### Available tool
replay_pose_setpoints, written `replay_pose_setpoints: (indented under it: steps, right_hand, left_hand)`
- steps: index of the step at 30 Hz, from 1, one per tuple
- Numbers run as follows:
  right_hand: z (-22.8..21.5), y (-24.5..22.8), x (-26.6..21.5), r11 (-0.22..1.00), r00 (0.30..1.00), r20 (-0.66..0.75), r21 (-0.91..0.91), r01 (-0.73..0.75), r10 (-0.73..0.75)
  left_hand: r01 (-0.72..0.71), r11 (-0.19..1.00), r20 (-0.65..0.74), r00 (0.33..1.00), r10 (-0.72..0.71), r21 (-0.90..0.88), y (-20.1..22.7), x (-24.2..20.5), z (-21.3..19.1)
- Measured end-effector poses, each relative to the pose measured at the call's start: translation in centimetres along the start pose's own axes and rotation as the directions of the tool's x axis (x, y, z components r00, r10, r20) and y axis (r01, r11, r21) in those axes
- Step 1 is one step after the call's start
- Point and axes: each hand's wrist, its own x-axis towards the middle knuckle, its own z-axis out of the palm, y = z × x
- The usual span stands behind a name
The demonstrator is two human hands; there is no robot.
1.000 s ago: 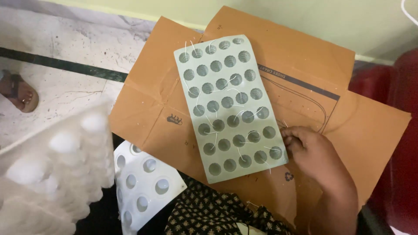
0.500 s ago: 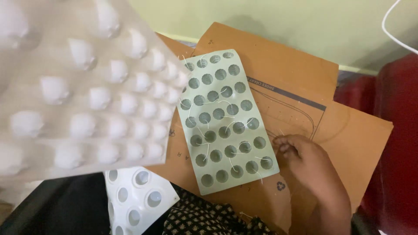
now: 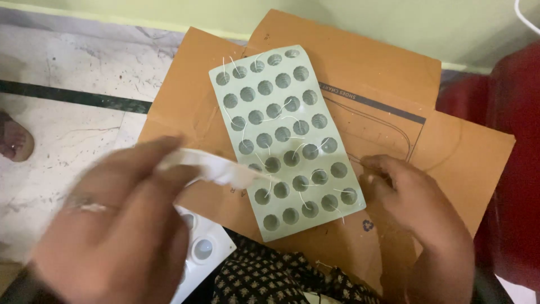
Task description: Insert and thread cotton wicks through a silicone candle mold.
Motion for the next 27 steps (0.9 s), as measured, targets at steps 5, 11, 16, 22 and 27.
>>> replay_pose_setpoints:
  steps: [5,11,16,22,27]
  right_hand:
    - [-1.3,-6.6,-2.3,0.948,0.993,0.086,-0.303,0.099,-0.077]
    - [7.6,-8.9,-6.9,0.745,0.533,0.762,-0.102,0.659,-0.368]
    - [10.0,-5.5,-9.6,0.781,0.429,0.789,0.100,0.617,-0.440]
    - [9.7,-3.0,-11.0,0.859,0.558,0.700,0.160,0.485,-0.446]
    - [11.1,0.5,-11.7,0.841,0.515,0.691,0.265,0.473,-0.507]
  left_hand:
    - [-0.118,0.993,-0.021,0.993,0.117,-0.014,0.2,5.4,1.9]
    - [-0.103,0.993,-0.040,0.994,0.100,-0.056,-2.0,3.7,4.8]
    - [-0.281,0.951,0.377,0.873,0.310,-0.131,-3.7,-1.1,13.2]
    - [-0.419,0.823,0.297,0.788,0.540,-0.384,-2.3,-2.8,14.6]
    - [-0.590,0.751,0.495,0.578,0.649,-0.297,-3.2,-3.6,16.0]
